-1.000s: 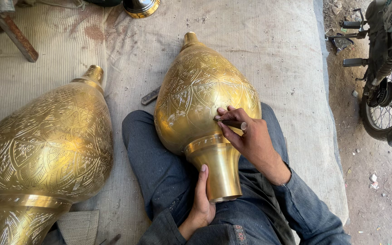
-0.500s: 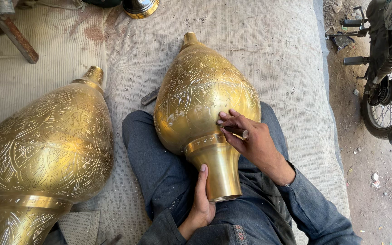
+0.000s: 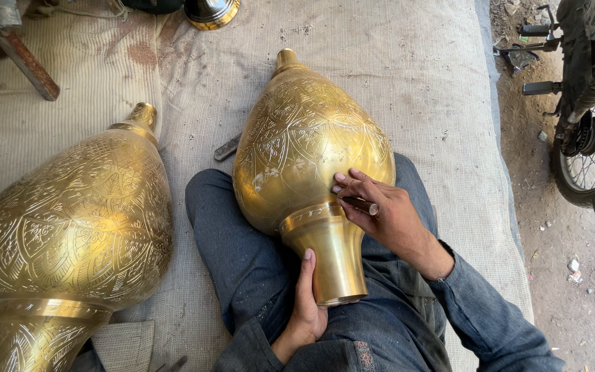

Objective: The person sits cross-legged and engraves a large brass vessel resting on their lap. They use a small chisel-like tool to carve fine lines into the surface, then switch to a hammer to strike the tool and deepen the pattern.

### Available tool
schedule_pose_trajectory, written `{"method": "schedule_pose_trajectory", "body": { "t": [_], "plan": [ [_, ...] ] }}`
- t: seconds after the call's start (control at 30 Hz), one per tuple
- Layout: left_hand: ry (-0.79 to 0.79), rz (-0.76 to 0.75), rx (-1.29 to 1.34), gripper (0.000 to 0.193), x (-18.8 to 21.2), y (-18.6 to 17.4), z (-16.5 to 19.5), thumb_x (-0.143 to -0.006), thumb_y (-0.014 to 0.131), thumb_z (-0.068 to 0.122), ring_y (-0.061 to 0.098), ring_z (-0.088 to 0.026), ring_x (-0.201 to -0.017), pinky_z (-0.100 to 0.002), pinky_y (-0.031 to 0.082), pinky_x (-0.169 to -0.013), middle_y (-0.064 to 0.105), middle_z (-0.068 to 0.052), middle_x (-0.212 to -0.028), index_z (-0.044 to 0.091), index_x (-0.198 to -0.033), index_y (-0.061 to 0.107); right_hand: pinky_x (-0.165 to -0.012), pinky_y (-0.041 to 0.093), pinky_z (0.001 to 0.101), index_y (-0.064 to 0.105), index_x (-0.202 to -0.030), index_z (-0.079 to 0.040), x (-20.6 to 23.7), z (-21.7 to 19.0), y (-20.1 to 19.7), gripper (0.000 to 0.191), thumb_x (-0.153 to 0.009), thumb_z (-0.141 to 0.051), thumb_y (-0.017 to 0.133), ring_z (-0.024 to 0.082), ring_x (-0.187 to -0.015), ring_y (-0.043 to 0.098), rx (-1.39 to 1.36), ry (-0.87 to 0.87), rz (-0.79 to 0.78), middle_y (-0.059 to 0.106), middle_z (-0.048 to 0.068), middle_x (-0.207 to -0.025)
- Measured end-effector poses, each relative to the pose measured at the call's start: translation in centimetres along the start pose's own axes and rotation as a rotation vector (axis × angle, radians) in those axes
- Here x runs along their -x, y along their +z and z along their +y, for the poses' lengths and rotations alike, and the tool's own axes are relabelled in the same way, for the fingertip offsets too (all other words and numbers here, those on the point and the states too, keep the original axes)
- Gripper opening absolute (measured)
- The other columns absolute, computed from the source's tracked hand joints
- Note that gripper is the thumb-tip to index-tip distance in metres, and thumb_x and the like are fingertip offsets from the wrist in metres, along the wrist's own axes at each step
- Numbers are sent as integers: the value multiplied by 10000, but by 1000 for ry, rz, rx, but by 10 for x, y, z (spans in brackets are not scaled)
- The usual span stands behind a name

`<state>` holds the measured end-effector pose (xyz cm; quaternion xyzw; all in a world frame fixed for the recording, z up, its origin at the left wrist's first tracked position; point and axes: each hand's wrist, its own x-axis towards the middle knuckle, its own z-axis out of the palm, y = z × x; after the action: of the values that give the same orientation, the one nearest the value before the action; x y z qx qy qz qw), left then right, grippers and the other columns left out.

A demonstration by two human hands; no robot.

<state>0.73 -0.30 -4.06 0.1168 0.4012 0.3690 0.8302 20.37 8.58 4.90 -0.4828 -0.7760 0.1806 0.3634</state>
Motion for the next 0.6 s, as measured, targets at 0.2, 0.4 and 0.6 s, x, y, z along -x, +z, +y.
{"method": "schedule_pose_trajectory", "body": {
  "t": [0.2,0.4,0.6],
  "plan": [
    [-17,19,-14,848,-2,0,0,-930,417,671,530,-214,-1341,-397,448,-1113,553,-120,-1432,55,-1513,398,-1177,470,461,619,-1192,-18,1,3,0,397,-838,-58,795,235,-1121,740,-7,-13,-8,730,82,-1257],
    [-29,19,-16,848,-1,1,1,-928,415,673,531,-212,-1341,-393,448,-1111,551,-118,-1435,61,-1514,397,-1182,473,450,613,-1171,-25,1,4,-1,379,-849,-82,804,230,-1131,737,22,-21,-10,735,87,-1266],
    [-18,9,-5,839,0,1,2,-933,418,666,538,-214,-1335,-391,452,-1108,558,-123,-1428,54,-1507,407,-1167,467,448,613,-1281,-13,0,2,-4,486,-840,-91,802,233,-1102,741,19,-1,-28,758,95,-1170]
  ]
}}
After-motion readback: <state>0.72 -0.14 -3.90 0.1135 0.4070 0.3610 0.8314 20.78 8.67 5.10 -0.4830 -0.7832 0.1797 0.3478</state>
